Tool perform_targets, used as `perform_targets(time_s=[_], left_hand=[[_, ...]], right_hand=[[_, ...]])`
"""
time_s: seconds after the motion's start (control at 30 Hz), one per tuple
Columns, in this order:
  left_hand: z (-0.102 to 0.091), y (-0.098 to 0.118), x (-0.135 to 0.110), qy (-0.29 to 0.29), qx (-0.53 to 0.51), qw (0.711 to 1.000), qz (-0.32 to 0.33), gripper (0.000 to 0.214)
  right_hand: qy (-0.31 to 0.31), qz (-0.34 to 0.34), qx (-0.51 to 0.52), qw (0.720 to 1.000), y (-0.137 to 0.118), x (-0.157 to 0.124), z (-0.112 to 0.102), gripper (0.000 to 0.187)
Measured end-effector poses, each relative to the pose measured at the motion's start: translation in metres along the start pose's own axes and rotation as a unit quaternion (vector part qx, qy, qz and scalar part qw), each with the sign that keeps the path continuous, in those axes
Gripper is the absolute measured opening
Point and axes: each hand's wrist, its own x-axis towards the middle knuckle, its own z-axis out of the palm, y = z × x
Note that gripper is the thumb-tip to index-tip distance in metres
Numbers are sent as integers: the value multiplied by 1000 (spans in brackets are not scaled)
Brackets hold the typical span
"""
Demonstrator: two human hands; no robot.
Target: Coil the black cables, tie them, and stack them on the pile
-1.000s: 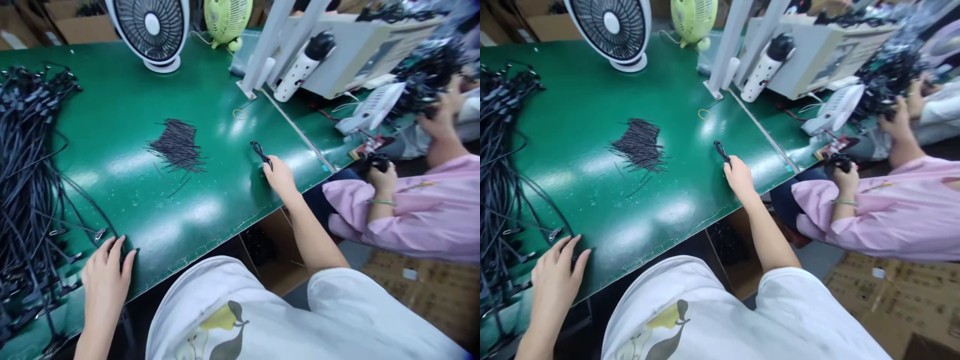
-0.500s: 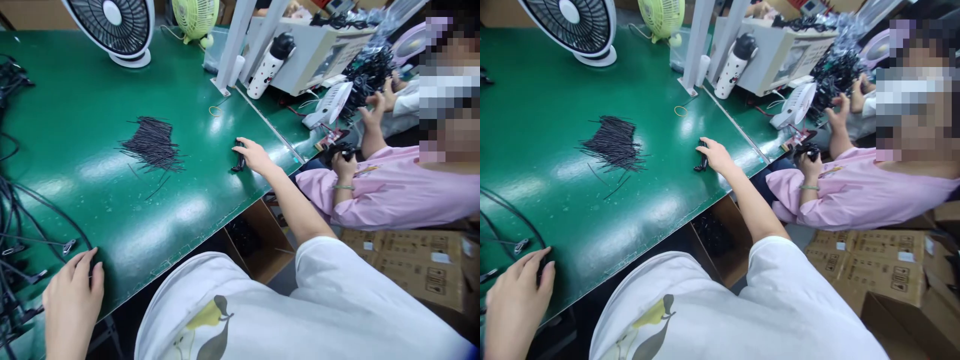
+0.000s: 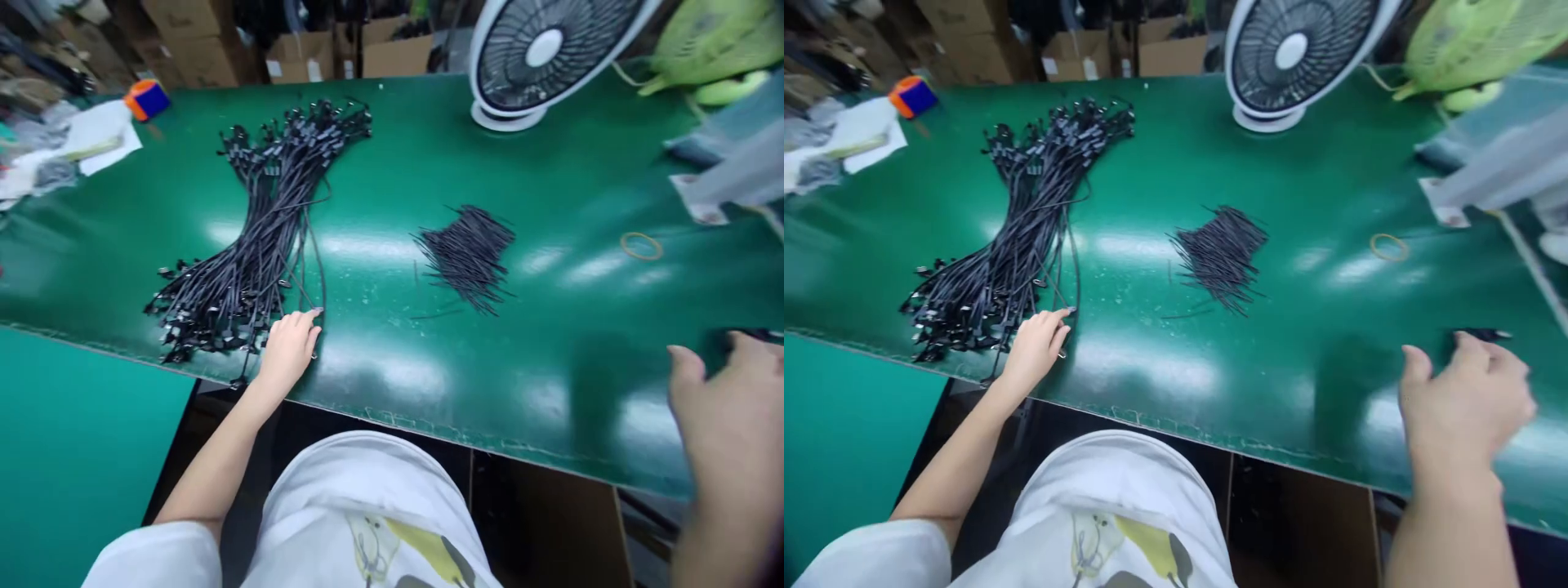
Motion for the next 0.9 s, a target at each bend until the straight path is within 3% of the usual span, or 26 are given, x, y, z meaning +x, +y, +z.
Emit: perform_targets(time_s=[0.1,0.17,0.27,0.4,0.47,0.57,0.63,0.7,0.77,0.8,0.87,0.9], left_hand=[[-18,-27,15,65,30,997,-42,40],[-31,-57,27,112,72,985,-108,44],[-42,-103,37,127,73,973,-176,41],[-43,-130,35,143,15,977,-158,31],[-45,-128,30,191,-38,969,-153,31],[-60,-107,18,237,-251,924,-165,32],[-77,-82,2,191,-404,879,-168,36],[-95,-54,-22,113,-484,855,-145,39],[-113,-30,-50,38,-496,862,-99,36],[-119,-23,-64,9,-489,869,-73,36],[-128,-20,-89,4,-464,884,-56,35],[-130,-25,-100,30,-446,892,-72,34]], right_hand=[[-117,-81,98,985,-66,1,-28,51],[-151,-127,141,970,-114,0,-45,40],[-187,-209,185,942,-174,-5,-58,37],[-226,-334,239,883,-227,-12,-55,36],[-245,-386,266,849,-249,-13,-57,35],[-272,-437,313,798,-285,-13,-75,33],[-273,-451,361,769,-315,-14,-94,34],[-255,-457,416,744,-351,-16,-112,44],[-231,-479,460,711,-388,-17,-122,52],[-222,-501,474,690,-405,-16,-125,47],[-197,-541,491,654,-431,-8,-133,27],[-171,-547,503,647,-438,-2,-139,23]])
